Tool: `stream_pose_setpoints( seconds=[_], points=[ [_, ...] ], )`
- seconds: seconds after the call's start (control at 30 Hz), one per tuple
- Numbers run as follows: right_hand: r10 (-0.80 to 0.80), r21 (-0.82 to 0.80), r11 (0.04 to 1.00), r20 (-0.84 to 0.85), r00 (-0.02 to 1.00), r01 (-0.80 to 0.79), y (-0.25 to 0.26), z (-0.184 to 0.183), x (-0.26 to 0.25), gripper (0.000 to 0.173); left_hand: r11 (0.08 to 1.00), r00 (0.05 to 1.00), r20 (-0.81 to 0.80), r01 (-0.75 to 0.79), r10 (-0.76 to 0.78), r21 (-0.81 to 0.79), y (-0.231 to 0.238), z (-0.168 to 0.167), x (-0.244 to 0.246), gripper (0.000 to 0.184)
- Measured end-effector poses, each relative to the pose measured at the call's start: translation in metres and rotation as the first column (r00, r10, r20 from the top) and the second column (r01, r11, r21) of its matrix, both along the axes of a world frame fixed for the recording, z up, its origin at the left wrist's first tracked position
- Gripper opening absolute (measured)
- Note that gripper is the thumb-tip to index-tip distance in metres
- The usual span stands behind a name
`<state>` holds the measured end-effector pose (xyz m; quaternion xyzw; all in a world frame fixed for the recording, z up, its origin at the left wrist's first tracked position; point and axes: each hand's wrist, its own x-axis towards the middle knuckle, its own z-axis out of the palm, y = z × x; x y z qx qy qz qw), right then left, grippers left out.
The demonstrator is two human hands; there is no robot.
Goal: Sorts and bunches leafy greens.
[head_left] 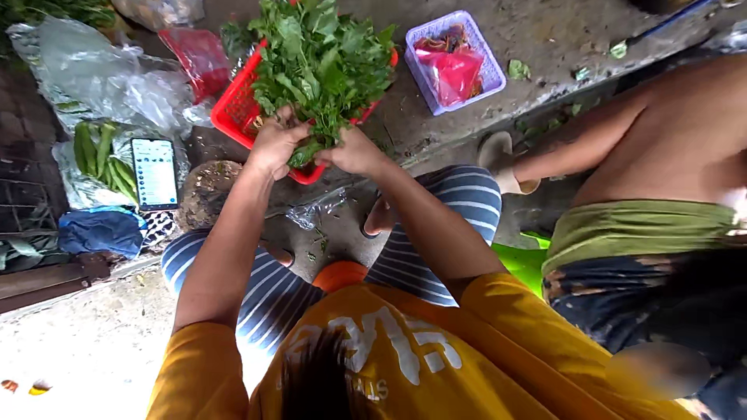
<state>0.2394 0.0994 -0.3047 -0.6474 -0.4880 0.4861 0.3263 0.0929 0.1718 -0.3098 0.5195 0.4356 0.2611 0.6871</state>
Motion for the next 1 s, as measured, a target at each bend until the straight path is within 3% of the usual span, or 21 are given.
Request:
stream_pose_setpoints(
  seconds=[0.07,0.13,0.2,0.27,0.3,0.37,0.43,0.47,0.57,0.63,0.7,0.73,0.77,0.8,0.87,0.9,0.93,1.0],
  points=[
    [-0.07,0.007,0.998,-0.004,0.998,0.07,-0.001,0.008,0.026,0.051,1.0,1.0,0.003,0.002,-0.002,0.016,0.007,0.003,0.012,0.029],
    [-0.189,0.124,0.975,0.025,0.982,0.185,-0.008,0.019,0.064,0.048,0.992,0.998,-0.032,0.053,-0.05,0.114,0.014,0.005,0.023,0.043],
    [-0.359,0.268,0.896,-0.032,0.933,0.354,-0.021,0.026,0.101,0.033,0.958,0.979,-0.136,0.179,-0.151,0.225,0.013,-0.003,0.042,0.046],
    [-0.498,0.348,0.781,-0.154,0.853,0.519,-0.033,0.026,0.125,0.025,0.874,0.899,-0.303,0.401,-0.317,0.276,0.002,-0.028,0.069,0.036],
    [-0.545,0.352,0.739,-0.188,0.817,0.574,-0.037,0.025,0.131,0.025,0.793,0.815,-0.427,0.534,-0.391,0.293,-0.005,-0.044,0.086,0.032],
    [-0.585,0.347,0.719,-0.166,0.793,0.603,-0.043,0.022,0.136,0.026,0.535,0.561,-0.723,0.786,-0.403,0.311,-0.022,-0.077,0.117,0.031],
    [-0.575,0.356,0.737,-0.115,0.81,0.574,-0.045,0.02,0.138,0.025,0.28,0.332,-0.924,0.92,-0.19,0.273,-0.038,-0.103,0.14,0.035],
    [-0.577,0.37,0.737,-0.093,0.811,0.566,-0.046,0.019,0.139,0.025,0.214,0.227,-0.97,0.955,-0.09,0.203,-0.041,-0.11,0.149,0.038],
    [-0.585,0.383,0.741,-0.032,0.81,0.551,-0.048,0.02,0.145,0.028,0.163,-0.1,-0.993,0.983,0.057,-0.089,-0.038,-0.118,0.16,0.042],
    [-0.585,0.4,0.736,-0.033,0.811,0.547,-0.048,0.021,0.146,0.028,0.166,-0.169,-0.982,0.974,0.079,-0.154,-0.03,-0.117,0.158,0.032],
    [-0.585,0.423,0.725,-0.04,0.81,0.544,-0.046,0.021,0.146,0.029,0.22,-0.123,-0.992,0.968,0.012,-0.117,-0.021,-0.105,0.154,0.025],
    [-0.583,0.429,0.722,-0.044,0.811,0.542,-0.047,0.022,0.146,0.031,0.277,-0.046,-0.998,0.959,-0.054,-0.059,-0.016,-0.092,0.152,0.025],
    [-0.585,0.437,0.715,-0.054,0.809,0.546,-0.047,0.023,0.146,0.032,0.355,0.06,-0.991,0.935,-0.123,0.012,-0.008,-0.075,0.147,0.025],
    [-0.592,0.441,0.704,-0.067,0.803,0.556,-0.047,0.023,0.145,0.032,0.45,0.222,-0.958,0.885,-0.179,0.121,0.004,-0.059,0.141,0.026],
    [-0.61,0.423,0.686,-0.111,0.785,0.592,-0.049,0.024,0.144,0.032,0.684,0.616,-0.762,0.645,-0.202,0.34,0.03,-0.026,0.121,0.029],
    [-0.617,0.407,0.68,-0.133,0.776,0.61,-0.049,0.024,0.142,0.031,0.786,0.768,-0.619,0.482,-0.167,0.386,0.043,-0.012,0.11,0.032],
    [-0.618,0.393,0.677,-0.156,0.771,0.622,-0.048,0.025,0.14,0.03,0.864,0.88,-0.463,0.311,-0.105,0.395,0.056,-0.001,0.097,0.035],
    [-0.598,0.39,0.685,-0.182,0.781,0.615,-0.044,0.024,0.134,0.03,0.959,0.989,-0.148,0.022,0.021,0.281,0.079,0.016,0.069,0.036]
  ],
)
